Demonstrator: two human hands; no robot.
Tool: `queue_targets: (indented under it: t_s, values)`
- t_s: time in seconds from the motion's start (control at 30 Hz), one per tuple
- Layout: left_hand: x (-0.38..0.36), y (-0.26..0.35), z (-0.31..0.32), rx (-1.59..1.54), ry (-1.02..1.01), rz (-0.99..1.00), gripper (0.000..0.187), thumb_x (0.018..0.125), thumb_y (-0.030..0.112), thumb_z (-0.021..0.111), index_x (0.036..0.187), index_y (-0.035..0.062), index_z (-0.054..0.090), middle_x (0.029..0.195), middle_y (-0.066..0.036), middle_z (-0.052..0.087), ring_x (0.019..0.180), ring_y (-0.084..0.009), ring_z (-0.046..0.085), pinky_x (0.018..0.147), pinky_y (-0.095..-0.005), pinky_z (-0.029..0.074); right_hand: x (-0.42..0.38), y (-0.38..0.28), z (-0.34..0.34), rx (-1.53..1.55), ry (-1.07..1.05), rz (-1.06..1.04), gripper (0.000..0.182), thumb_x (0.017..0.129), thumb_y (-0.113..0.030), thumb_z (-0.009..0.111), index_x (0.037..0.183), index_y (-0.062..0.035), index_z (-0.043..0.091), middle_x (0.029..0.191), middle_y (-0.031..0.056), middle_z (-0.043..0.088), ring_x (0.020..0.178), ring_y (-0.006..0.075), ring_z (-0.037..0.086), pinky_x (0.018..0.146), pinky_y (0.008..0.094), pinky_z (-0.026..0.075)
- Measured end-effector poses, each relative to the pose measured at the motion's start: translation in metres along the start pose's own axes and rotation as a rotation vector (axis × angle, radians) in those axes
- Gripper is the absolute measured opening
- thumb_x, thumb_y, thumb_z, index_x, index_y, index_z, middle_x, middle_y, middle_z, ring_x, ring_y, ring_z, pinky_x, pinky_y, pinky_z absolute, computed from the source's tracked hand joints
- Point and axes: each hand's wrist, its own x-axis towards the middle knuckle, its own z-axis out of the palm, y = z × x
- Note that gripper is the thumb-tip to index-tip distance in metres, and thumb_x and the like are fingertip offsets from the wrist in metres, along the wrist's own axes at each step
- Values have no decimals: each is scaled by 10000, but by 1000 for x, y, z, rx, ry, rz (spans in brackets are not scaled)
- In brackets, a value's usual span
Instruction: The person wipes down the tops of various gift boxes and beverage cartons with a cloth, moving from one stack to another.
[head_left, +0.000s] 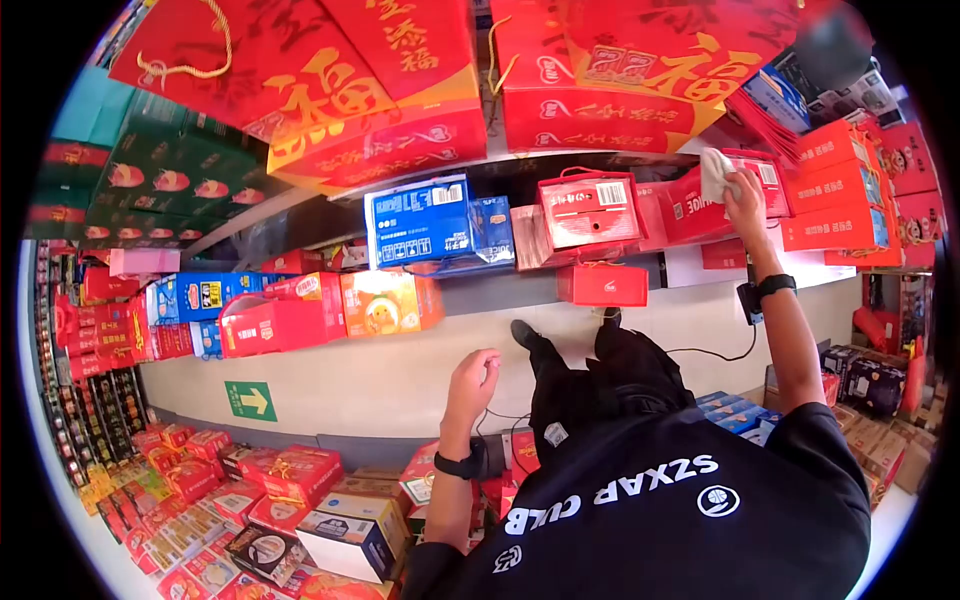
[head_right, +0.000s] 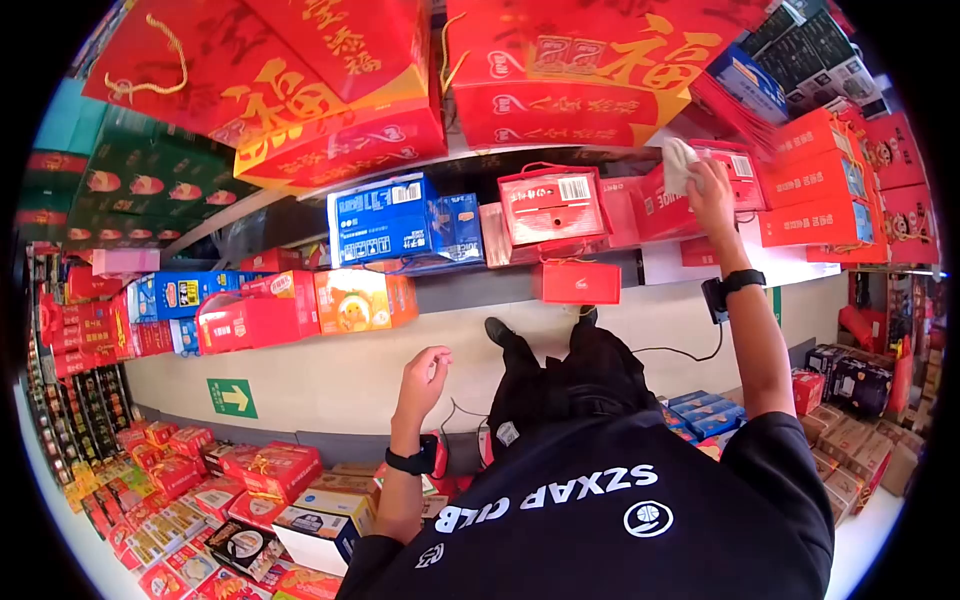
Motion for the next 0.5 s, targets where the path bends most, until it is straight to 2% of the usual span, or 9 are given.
queue_targets:
  t_s: [0.13, 0.23, 0.3, 0.4, 0.5]
  values:
    - [-19, -6, -12, -22, 16, -51, 154, 944, 29, 640, 1095, 17, 670, 952, -137, 716, 871, -297, 709, 816, -385, 560, 4, -54, 55, 9, -45, -31, 240, 838, -65, 679, 1075, -22, 675, 1160, 179, 639, 1136, 394, 613, 994, 457, 501]
    - [-33, -21, -13, -15, 23, -84, 156, 943, 34, 646, 1096, 24, 671, 958, -139, 719, 884, -301, 712, 816, -391, 560, -20, -63, 132, 14, -255, 29, 331, 856, -172, 709, 1164, -53, 688, 1246, 180, 653, 1288, 386, 548, 1100, 484, 452]
    - [-49, -28, -10, -14, 11, -117, 160, 941, 36, 648, 1099, 27, 670, 962, -141, 720, 890, -303, 713, 815, -393, 560, -42, -78, 169, 18, -546, -63, 436, 854, -242, 729, 1255, -77, 678, 1390, 200, 587, 1381, 410, 463, 1154, 521, 406]
    - [-64, -36, -9, -21, 7, -149, 167, 938, 34, 648, 1103, 28, 669, 962, -142, 721, 891, -305, 713, 813, -395, 559, -64, -118, 185, -29, -478, -84, 570, 843, -282, 750, 1369, -102, 623, 1509, 236, 470, 1401, 460, 412, 1182, 541, 364]
    - [-75, -41, -7, -31, 34, -167, 169, 940, 32, 644, 1106, 28, 668, 957, -141, 721, 885, -302, 712, 812, -393, 558, -64, -143, 189, -23, -409, 69, 689, 864, -343, 742, 1466, -82, 533, 1593, 320, 320, 1446, 518, 333, 1219, 554, 306]
